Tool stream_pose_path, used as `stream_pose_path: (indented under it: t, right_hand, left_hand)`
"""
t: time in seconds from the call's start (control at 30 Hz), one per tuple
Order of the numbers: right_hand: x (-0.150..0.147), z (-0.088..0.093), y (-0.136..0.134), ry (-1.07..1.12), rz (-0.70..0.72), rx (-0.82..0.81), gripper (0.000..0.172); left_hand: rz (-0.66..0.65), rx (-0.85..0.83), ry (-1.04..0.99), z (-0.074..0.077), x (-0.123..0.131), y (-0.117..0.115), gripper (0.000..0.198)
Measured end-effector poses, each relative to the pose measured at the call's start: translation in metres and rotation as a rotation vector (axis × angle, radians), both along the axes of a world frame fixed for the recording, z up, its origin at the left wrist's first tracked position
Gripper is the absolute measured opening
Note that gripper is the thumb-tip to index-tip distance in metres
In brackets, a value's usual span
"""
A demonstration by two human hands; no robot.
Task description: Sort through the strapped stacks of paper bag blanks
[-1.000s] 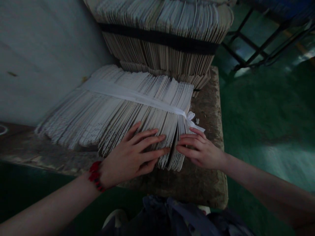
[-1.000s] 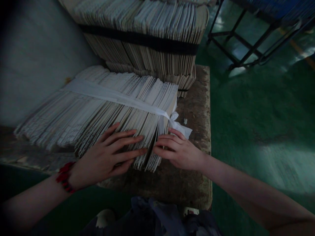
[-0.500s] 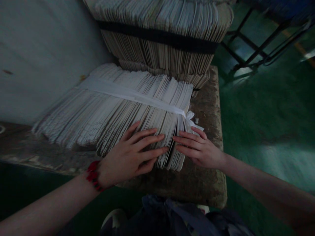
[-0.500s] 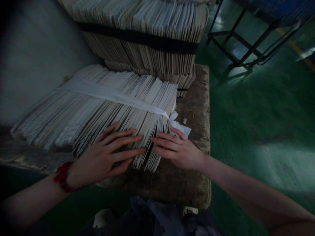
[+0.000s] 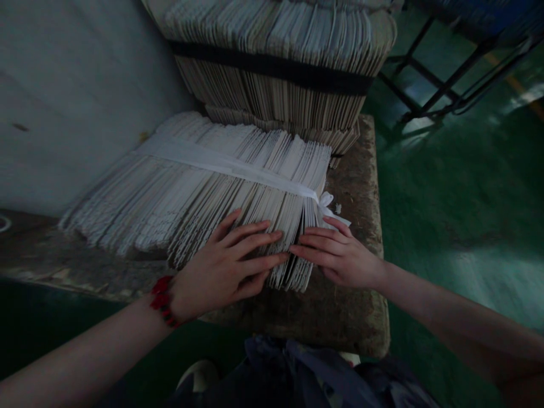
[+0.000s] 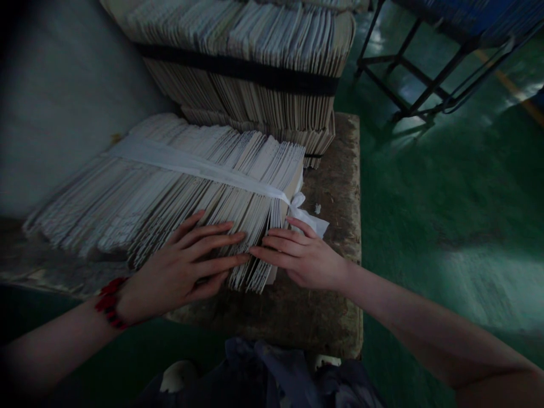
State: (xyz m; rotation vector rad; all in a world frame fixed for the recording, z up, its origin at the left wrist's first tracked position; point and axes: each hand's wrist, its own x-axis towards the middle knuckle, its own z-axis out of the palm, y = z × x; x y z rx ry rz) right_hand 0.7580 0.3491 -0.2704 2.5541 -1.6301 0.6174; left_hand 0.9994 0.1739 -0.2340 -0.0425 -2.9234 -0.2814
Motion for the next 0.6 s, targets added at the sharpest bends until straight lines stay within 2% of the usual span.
stream_pose_path:
  t: [0.13,0.37,0.6]
  right_hand:
    - [-0.0017,-0.0004,-0.0004,-0.013,0.022,0.015,0.06]
    - [-0.0013,0.0009,-0.0012,-0.002,0.008,0.014,0.05]
    - [-0.001,-0.0002,-0.001,0.038,0.022,0.021,0.051]
  left_hand:
    - [0.009,-0.007,0.014,-0.003,-0.0001,0.0003,0.043]
    - [0.016,-0.002,-0.04,0.0053,-0.0001,0.0012,0.04]
    - [0.008,-0.045,-0.001,-0.0038,0.0002,-0.0012,0.045]
